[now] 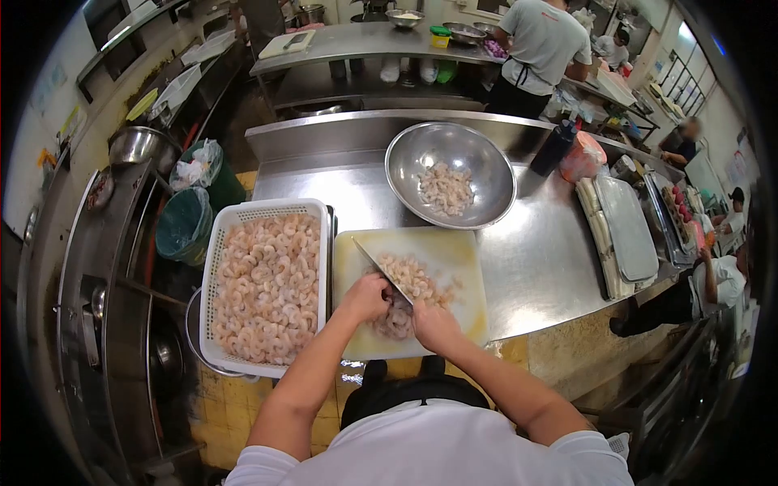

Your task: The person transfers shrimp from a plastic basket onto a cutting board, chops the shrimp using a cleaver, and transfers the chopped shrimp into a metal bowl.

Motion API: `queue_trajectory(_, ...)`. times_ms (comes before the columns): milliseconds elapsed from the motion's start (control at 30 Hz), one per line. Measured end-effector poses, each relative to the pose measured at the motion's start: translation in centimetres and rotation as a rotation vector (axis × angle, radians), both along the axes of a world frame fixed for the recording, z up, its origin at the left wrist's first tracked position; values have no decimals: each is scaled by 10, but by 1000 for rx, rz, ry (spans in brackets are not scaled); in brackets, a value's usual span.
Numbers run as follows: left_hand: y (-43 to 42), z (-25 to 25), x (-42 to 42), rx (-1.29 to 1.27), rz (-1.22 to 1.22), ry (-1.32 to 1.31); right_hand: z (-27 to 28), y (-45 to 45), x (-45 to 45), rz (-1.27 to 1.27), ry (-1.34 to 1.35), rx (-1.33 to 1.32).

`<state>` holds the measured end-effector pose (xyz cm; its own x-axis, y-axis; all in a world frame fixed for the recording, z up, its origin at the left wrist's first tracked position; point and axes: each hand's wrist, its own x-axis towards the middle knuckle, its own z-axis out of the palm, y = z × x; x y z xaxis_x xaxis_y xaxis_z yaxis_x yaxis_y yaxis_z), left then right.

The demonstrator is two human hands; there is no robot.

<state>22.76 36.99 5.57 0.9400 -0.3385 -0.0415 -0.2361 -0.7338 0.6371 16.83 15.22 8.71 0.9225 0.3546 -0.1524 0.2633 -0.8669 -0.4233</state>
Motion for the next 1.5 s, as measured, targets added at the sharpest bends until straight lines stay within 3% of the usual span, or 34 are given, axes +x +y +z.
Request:
queue_trajectory(67,0,11,0,-82,160,-53,-3,-10,-7,15,-55,118)
queue_trajectory(100,0,16,-2,-122,241,-73,2,-16,-9,-27,48,149)
queue_trajectory(200,0,-7,5,86,500,-307,22,-28,-17,-128,246,233)
queue_trajectory(367,-6,-13,-8,-76,356,-61,64,-36,-25,-182,203,224)
queue_trajectory(533,-10,-7,-17,-217,356,7,23,-33,-31,-224,148,142)
queue_trajectory(667,-7,-2,-13,-124,290,-31,22,-30,-11,-180,65,165)
queue_trajectory(767,-4,-7,-13,-127,267,-44,61,-38,-33,-188,142,163)
queue_trajectory(867,-5,-8,-18,-139,265,-11,9,-37,-35,-180,113,166)
queue_trajectory(1167,-4,-1,-12,-114,278,-46,66,-29,-26,-173,116,138)
queue_trajectory(1267,-5,-4,-14,-107,274,-60,11,-23,-18,-182,140,128)
queue_trajectory(1367,-5,-3,-17,-75,261,-59,7,-20,-3,-136,78,176)
queue_trajectory(1500,-4,4,-15,-99,225,6,61,-28,-25,-128,94,176)
